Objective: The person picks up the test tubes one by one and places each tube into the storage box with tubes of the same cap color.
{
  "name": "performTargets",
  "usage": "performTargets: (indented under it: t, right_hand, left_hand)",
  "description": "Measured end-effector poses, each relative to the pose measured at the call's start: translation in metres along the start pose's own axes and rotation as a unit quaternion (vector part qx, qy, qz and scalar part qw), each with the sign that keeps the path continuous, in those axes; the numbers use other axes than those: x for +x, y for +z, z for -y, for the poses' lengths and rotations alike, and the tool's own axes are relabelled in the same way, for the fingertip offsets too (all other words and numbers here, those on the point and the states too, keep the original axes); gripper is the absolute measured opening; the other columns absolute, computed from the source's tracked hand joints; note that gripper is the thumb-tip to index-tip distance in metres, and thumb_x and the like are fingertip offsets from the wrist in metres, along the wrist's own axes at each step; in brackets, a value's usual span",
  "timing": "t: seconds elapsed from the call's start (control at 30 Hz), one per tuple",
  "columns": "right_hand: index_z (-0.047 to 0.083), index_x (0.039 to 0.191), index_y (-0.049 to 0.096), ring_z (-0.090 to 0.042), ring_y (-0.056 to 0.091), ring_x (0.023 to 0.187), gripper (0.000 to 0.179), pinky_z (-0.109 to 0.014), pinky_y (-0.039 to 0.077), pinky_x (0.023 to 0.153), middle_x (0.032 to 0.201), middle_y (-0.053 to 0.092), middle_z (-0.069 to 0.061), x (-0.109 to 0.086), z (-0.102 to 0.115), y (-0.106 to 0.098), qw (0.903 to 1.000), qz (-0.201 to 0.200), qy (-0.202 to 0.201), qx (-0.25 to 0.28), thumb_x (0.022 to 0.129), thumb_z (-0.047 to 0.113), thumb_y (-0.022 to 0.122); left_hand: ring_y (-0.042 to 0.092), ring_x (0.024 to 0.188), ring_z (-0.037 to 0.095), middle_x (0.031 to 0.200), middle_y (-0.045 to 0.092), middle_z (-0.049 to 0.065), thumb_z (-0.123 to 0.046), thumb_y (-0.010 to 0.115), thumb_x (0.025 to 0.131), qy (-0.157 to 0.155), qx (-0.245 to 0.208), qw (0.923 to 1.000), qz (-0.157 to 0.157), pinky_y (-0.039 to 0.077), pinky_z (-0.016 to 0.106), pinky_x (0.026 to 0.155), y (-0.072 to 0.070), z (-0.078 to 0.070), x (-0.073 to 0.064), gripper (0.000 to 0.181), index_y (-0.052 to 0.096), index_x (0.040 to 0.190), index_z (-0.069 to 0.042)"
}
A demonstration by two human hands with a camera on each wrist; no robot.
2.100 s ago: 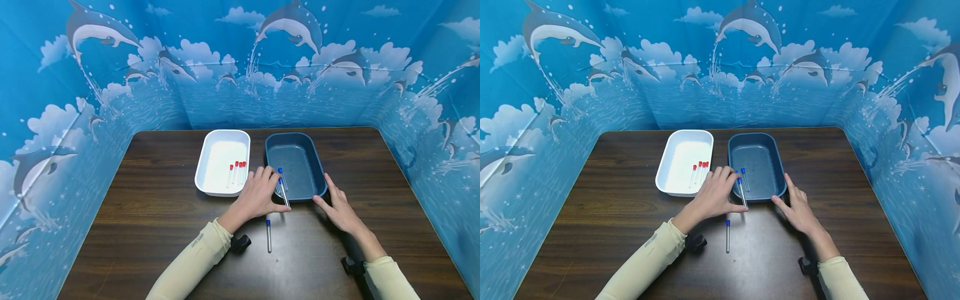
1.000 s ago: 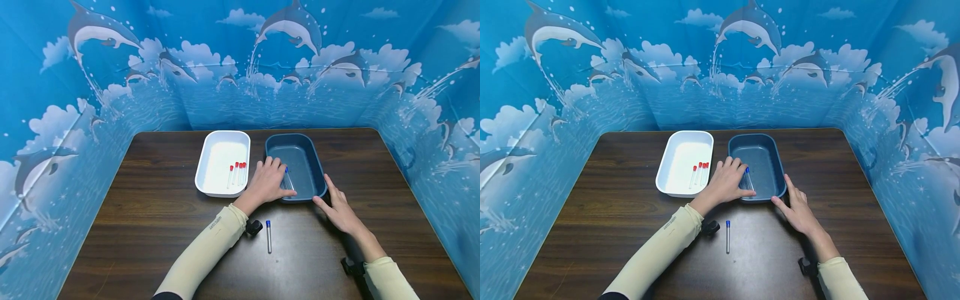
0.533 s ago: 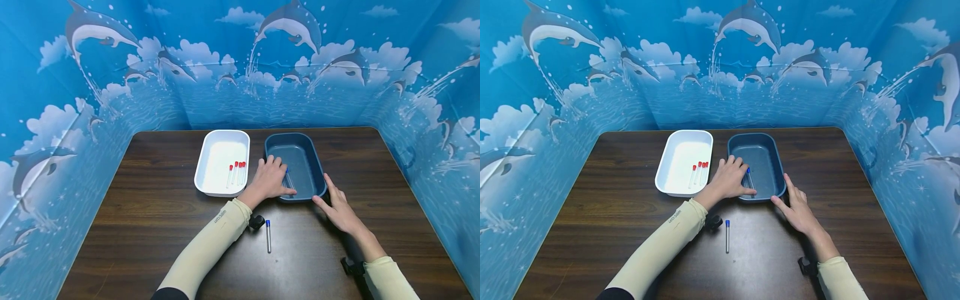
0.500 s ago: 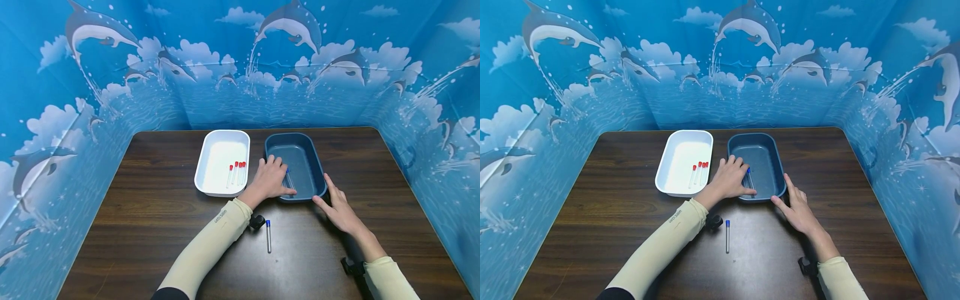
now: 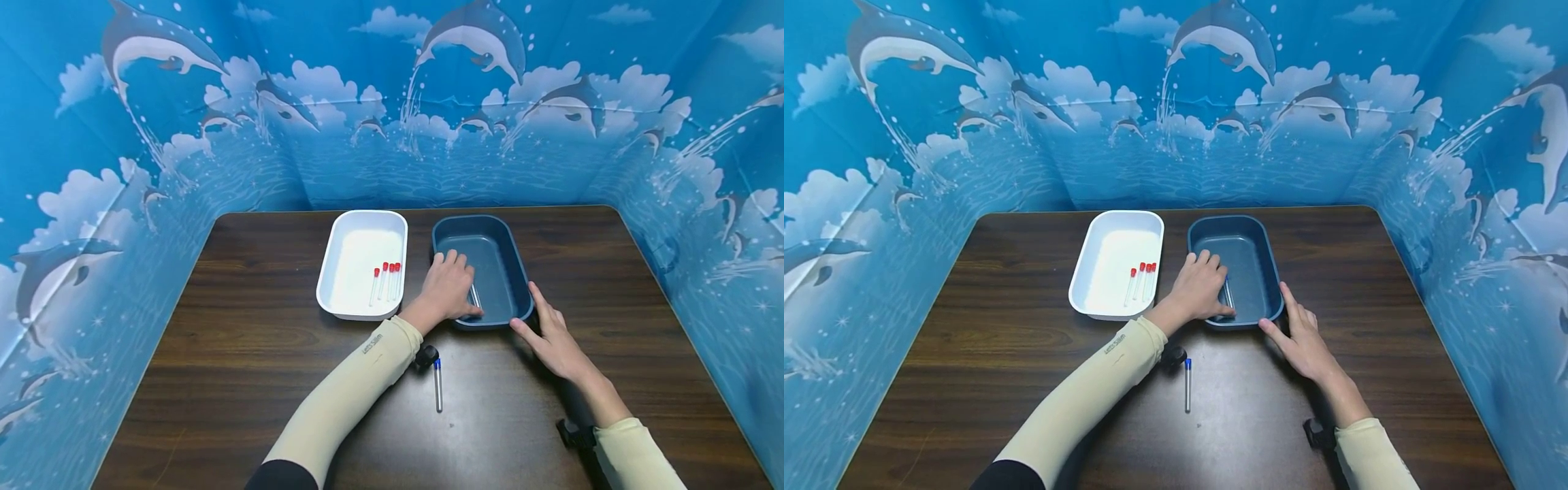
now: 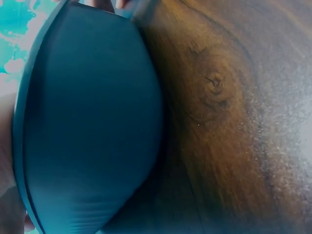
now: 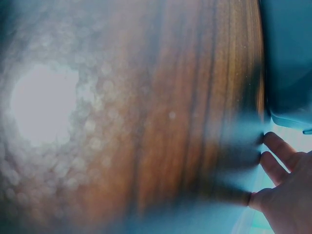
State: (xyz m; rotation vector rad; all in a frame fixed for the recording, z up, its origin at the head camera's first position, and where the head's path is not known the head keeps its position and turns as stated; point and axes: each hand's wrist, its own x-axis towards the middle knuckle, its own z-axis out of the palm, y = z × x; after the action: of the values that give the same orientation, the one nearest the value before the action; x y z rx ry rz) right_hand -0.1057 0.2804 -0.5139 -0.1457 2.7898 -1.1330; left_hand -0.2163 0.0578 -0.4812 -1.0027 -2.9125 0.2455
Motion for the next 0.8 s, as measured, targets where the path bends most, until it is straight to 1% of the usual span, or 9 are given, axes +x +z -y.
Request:
performTargets:
  t: [0.1,0.2,0.47,0.8]
  right_hand:
    - [0.03,0.158,-0.008,-0.05,0.021,0.134,0.083,-0.074,0.026,0.096,0.159,0.014,-0.027,0.0004,-0.0003,-0.0002,1.0,0.002,0.001,0.001,0.101,0.048,0.049]
    - [0.029,0.158,-0.008,-0.051,0.021,0.134,0.083,-0.074,0.026,0.095,0.159,0.014,-0.027,0.0005,-0.0005,-0.0002,1.0,0.003,0.001,0.001,0.101,0.048,0.049]
    - [0.03,0.158,-0.008,-0.05,0.02,0.135,0.083,-0.073,0.026,0.096,0.158,0.014,-0.027,0.0,-0.0008,-0.0005,1.0,0.004,-0.002,0.006,0.101,0.047,0.049]
    - [0.03,0.158,-0.008,-0.05,0.02,0.135,0.083,-0.073,0.026,0.096,0.159,0.014,-0.027,0.0003,-0.0015,-0.001,1.0,0.004,-0.005,0.004,0.101,0.047,0.05]
  left_hand:
    - [0.039,0.098,0.021,0.111,0.055,0.001,-0.087,0.057,0.068,0.007,0.012,0.9999,0.004,0.032,0.037,0.082,0.0012,-0.0012,0.0028,0.087,0.066,0.12,-0.017]
    - [0.039,0.097,0.02,0.11,0.055,0.001,-0.088,0.056,0.067,0.008,0.016,0.9998,0.011,0.032,0.037,0.081,0.0028,-0.0029,0.0048,0.088,0.066,0.119,-0.018]
    - [0.04,0.099,0.02,0.108,0.054,0.0,-0.089,0.056,0.066,-0.002,0.015,0.9995,0.029,0.032,0.036,0.08,0.0052,-0.0076,0.0086,0.087,0.066,0.117,-0.019]
    - [0.04,0.097,0.021,0.107,0.055,0.001,-0.091,0.052,0.066,-0.005,0.028,0.9989,0.038,0.032,0.037,0.078,0.0055,-0.008,0.0104,0.089,0.067,0.117,-0.02]
